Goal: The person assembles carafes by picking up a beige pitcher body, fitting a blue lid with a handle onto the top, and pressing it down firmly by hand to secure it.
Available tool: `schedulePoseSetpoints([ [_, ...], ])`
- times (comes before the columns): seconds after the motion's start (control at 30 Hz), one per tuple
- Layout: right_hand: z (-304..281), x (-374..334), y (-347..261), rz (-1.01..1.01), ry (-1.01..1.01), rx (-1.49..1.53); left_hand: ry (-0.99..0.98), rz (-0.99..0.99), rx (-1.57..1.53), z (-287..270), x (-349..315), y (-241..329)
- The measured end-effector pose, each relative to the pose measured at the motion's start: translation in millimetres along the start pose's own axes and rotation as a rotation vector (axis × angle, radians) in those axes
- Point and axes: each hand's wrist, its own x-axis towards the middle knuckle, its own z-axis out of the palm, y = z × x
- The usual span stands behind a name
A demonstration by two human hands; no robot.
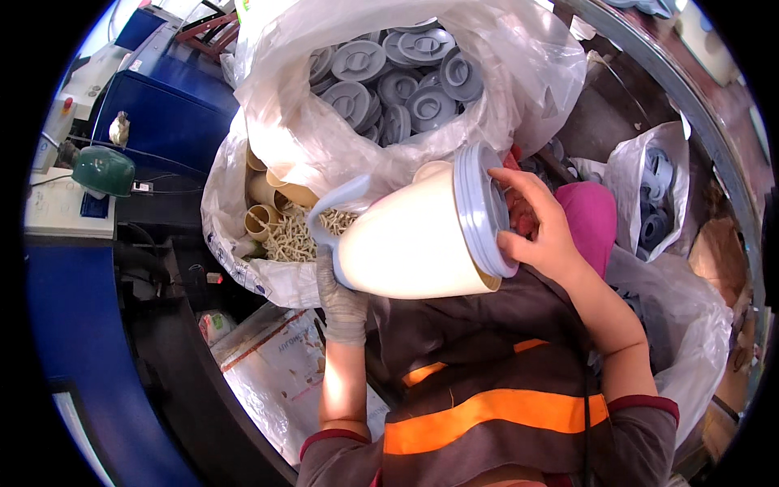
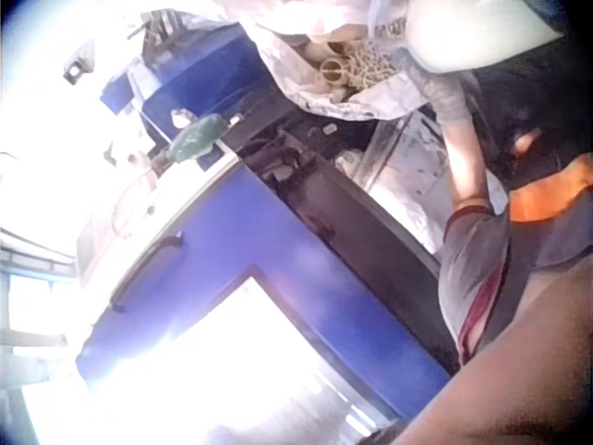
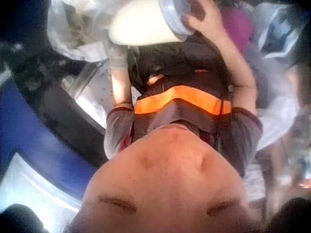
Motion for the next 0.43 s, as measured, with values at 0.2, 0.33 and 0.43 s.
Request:
schedulePoseSetpoints([
  [0.2,-3,-6,-11,-0.126,-0.096,-0.137,-0.018,-0.138,-0.113,2,-3,2],
  [0.33,-6,-12,-6,-0.281,-0.119,-0.218,0.006,-0.214,-0.086,-3,-2,2],
  [0.43,-8,-12,-2,-0.478,-0.131,-0.275,0.009,-0.250,-0.074,0,-4,3],
])
